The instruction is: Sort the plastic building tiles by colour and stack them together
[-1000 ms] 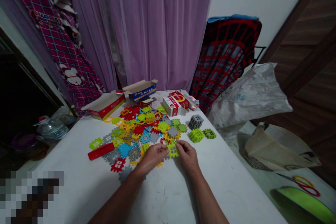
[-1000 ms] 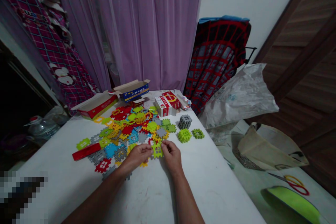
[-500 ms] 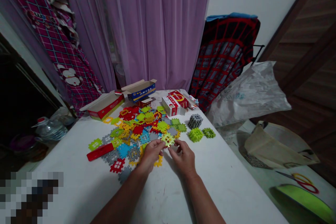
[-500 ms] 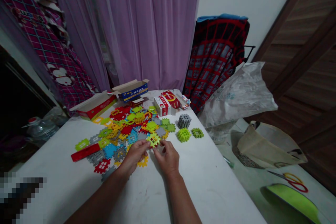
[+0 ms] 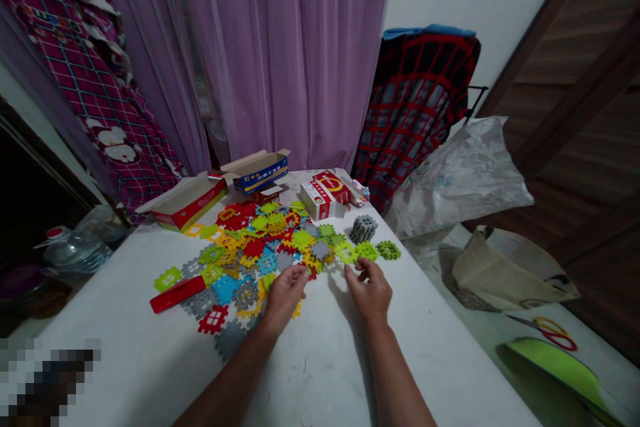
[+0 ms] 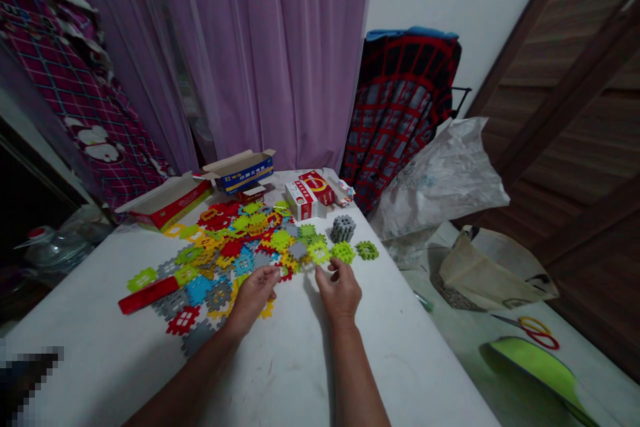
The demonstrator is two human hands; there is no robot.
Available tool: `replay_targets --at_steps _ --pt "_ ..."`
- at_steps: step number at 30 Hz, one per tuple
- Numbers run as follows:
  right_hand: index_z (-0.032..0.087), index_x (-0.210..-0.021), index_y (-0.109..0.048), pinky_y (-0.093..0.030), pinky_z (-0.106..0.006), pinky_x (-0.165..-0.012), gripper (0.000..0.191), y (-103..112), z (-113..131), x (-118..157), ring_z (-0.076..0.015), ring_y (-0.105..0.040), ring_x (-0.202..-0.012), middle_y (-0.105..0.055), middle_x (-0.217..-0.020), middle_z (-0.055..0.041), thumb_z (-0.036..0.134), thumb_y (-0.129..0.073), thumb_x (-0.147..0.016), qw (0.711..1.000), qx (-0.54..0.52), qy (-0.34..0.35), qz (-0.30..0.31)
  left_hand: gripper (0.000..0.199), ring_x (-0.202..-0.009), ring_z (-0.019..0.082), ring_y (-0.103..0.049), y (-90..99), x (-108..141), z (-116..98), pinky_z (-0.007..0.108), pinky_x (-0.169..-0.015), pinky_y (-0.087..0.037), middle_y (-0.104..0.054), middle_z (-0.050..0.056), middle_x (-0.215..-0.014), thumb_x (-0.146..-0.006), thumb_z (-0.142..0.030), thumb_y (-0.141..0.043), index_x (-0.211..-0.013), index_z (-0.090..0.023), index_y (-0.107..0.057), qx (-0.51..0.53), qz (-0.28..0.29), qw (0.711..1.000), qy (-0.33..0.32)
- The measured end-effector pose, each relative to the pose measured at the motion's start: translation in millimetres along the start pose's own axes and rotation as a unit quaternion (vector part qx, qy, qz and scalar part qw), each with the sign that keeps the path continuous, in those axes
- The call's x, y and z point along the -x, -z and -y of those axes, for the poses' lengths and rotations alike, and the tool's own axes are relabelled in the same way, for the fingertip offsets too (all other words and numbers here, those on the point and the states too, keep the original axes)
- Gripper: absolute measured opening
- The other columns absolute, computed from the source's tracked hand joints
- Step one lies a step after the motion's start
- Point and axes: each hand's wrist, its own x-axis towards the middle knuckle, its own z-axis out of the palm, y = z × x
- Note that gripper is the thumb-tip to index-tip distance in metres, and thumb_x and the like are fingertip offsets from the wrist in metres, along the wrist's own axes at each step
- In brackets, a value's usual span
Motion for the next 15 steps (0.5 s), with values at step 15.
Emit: replay_targets --at_steps 15 --pt "0.016 -0.098 -0.071 -0.04 -0.029 -0.063 0.055 14.8 -45.5 -32.0 -0.0175 -0.057 -0.067 -0.067 -0.083 -0.0058 0.061 -0.053 -0.073 0.992 0.092 -0.09 0.004 0.029 -0.08 0.02 -0.066 46.3 14.3 31.1 0.029 -0.077 -0.052 -0.072 0.004 -0.088 -0.083 -0.045 -0.055 -0.097 -0.027 -0.071 -0.192 -0.101 0.962 -0.167"
